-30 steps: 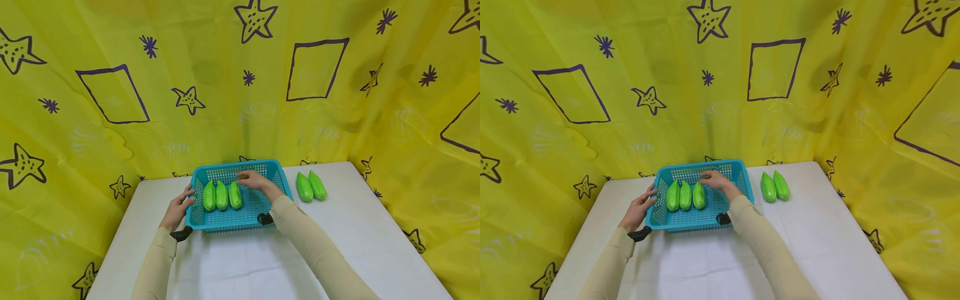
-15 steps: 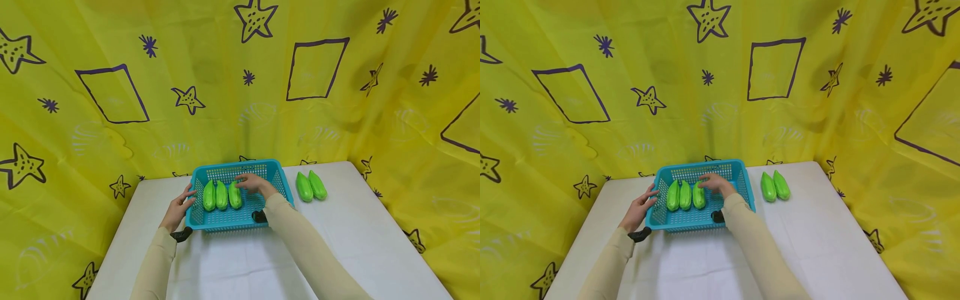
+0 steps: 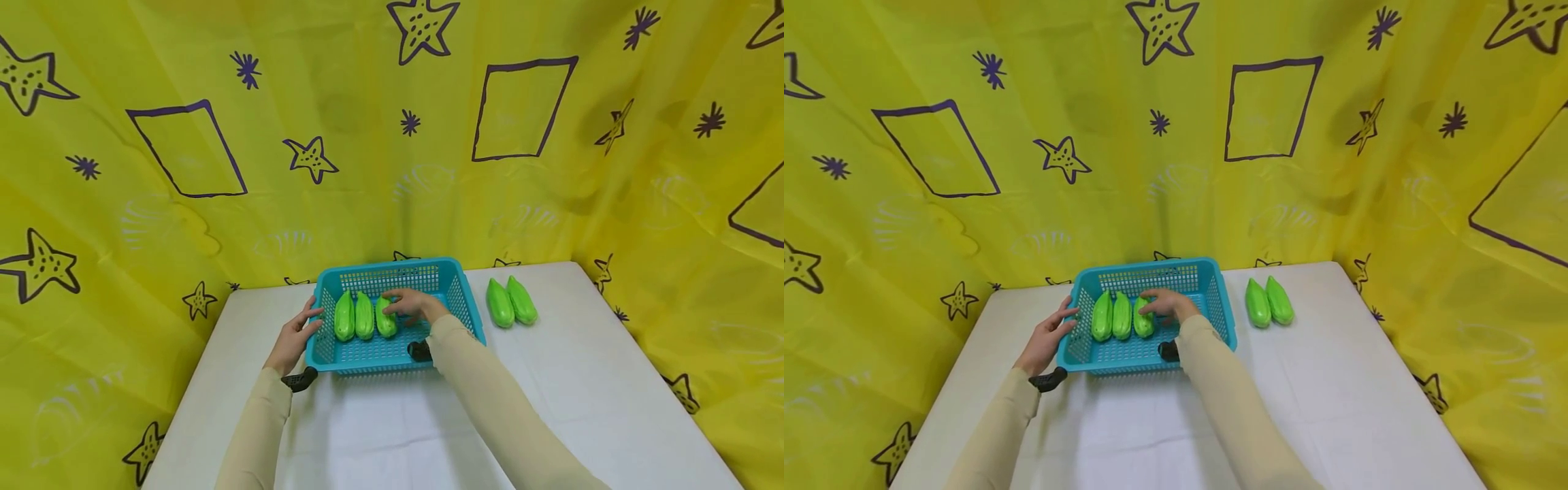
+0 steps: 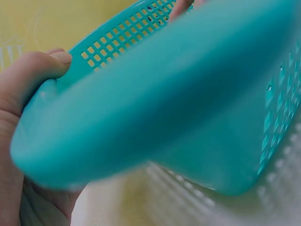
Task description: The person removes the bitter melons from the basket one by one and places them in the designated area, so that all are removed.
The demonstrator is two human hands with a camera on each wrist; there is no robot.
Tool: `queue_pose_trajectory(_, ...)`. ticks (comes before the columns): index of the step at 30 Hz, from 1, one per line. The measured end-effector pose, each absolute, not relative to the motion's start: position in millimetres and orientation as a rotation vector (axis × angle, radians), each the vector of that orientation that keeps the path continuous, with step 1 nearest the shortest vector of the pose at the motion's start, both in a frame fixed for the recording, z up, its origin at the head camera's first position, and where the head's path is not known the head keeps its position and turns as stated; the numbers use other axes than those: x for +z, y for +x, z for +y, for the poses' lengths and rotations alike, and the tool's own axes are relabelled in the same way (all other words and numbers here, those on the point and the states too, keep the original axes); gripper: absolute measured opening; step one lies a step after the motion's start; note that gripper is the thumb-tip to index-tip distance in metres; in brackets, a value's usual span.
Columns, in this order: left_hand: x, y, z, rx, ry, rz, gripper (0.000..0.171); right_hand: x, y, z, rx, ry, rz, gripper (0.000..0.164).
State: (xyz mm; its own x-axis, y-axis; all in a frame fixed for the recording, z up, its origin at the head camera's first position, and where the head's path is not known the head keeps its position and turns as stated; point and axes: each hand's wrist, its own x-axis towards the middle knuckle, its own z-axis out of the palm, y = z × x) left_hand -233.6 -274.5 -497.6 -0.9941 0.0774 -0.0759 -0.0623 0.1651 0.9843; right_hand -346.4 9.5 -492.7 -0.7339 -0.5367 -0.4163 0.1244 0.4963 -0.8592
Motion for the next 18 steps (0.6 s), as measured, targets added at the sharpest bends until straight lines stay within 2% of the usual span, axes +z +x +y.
queue_pose_trajectory(18, -493.2, -232.0, -272.0, 1.955, 0.002, 2.345, 0.045, -492.3, -348.7, 8.7, -1.168, -0.424, 2.021, 0.061)
